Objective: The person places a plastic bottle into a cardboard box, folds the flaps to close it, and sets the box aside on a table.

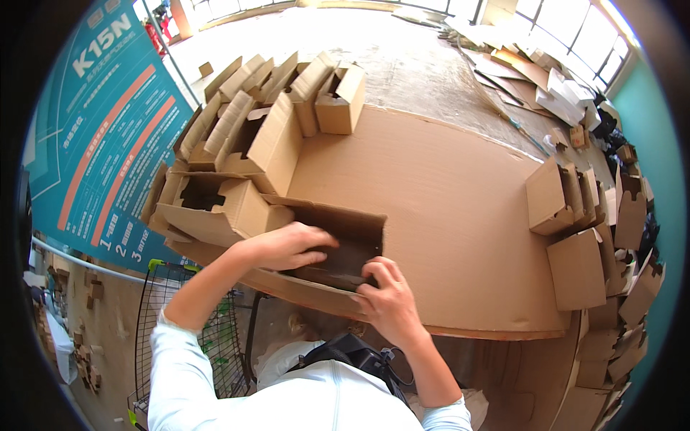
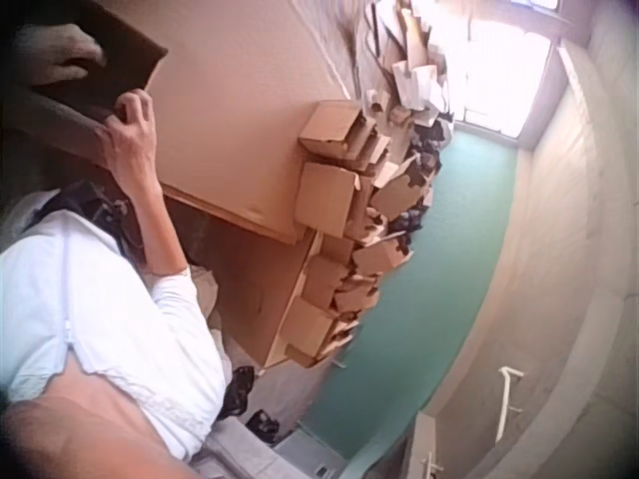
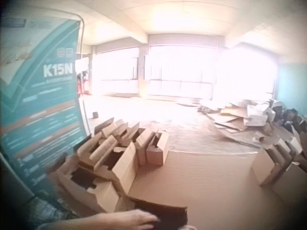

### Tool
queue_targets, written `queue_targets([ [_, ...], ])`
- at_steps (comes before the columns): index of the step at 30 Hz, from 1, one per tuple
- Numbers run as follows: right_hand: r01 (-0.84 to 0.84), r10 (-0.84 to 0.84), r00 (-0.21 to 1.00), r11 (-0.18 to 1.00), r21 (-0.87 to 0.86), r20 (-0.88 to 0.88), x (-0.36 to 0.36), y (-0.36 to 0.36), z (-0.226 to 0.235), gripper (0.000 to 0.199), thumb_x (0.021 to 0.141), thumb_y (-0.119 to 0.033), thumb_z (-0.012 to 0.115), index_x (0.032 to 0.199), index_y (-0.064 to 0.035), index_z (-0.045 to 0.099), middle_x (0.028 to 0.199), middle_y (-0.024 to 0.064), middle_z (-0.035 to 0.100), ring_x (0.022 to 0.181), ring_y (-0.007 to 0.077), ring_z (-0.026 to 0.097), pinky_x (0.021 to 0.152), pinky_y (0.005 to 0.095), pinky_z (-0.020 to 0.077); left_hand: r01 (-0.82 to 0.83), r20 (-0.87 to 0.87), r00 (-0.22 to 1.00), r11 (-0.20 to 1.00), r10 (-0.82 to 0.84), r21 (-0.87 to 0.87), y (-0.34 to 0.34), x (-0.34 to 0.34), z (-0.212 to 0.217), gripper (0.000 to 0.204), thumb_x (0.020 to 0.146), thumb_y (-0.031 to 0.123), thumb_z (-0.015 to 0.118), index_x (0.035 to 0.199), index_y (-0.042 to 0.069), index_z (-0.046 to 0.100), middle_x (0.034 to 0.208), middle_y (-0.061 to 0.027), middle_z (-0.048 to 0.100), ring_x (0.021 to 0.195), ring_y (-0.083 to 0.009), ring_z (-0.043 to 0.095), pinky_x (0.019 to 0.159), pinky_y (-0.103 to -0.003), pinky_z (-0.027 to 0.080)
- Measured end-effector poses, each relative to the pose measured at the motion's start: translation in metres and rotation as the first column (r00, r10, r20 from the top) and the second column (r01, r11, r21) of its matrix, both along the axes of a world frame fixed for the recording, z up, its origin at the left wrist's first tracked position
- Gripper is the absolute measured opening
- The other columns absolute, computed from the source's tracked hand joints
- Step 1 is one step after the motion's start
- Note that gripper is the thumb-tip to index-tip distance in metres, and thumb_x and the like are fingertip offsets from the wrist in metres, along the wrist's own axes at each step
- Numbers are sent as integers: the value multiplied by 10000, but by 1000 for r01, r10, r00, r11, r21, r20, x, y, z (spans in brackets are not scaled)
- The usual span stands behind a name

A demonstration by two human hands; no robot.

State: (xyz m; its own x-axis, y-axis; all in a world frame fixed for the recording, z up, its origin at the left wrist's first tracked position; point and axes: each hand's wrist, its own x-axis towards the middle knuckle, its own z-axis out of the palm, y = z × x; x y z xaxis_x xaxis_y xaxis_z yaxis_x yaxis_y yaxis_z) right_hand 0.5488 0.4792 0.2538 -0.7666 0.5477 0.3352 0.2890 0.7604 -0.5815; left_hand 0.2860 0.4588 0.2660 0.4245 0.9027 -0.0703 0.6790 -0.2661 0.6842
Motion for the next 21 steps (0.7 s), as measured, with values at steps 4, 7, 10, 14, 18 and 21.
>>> queue_targets([
  [4,82,-81,995,996,-22,56,0,-1,2,157,653,-22,777,734,-28,642,1018,103,541,1118,322,534,891,416,492,-590,548,756,736,359,332,-117,-57,43,193,952,48,520,1096,7,642,1100,-146,683,1010,-265,668,913,-358,518],
  [7,120,-122,988,993,19,90,-3,-5,2,186,612,-10,789,738,-24,653,1014,101,550,1125,330,536,906,431,482,-963,663,260,235,702,128,-220,-134,-28,168,965,50,515,1049,5,654,1037,-105,688,952,-206,668,863,-310,522],
  [10,127,-134,974,991,47,185,-16,-13,13,219,578,32,790,746,-3,654,1025,102,558,1152,336,533,922,441,469,-988,221,-142,-153,965,34,-408,-242,-268,195,925,129,557,993,-20,661,907,-151,693,850,-269,671,770,-352,516],
  [14,214,-219,927,976,49,303,-28,-12,28,214,578,53,783,750,14,662,1047,108,567,1179,339,531,938,441,470,-984,-568,140,178,811,11,-580,-226,-467,429,744,253,723,1072,-17,659,1041,-261,655,976,-412,621,847,-489,489],
  [18,278,-303,868,953,121,393,-31,-21,29,194,596,60,783,758,10,689,1080,107,567,1206,323,523,957,422,477,-961,-365,50,-55,930,-271,-532,-202,-493,823,647,280,839,1330,-18,488,1259,-246,579,1155,-408,564,938,-473,482],
  [21,314,-343,847,939,139,405,-32,-25,28,192,595,51,788,755,7,694,1091,104,570,1220,312,520,982,414,468,-966,-366,109,11,924,-260,-493,-225,-490,800,657,280,835,1309,-39,498,1254,-269,575,1152,-416,563,907,-468,500],
])
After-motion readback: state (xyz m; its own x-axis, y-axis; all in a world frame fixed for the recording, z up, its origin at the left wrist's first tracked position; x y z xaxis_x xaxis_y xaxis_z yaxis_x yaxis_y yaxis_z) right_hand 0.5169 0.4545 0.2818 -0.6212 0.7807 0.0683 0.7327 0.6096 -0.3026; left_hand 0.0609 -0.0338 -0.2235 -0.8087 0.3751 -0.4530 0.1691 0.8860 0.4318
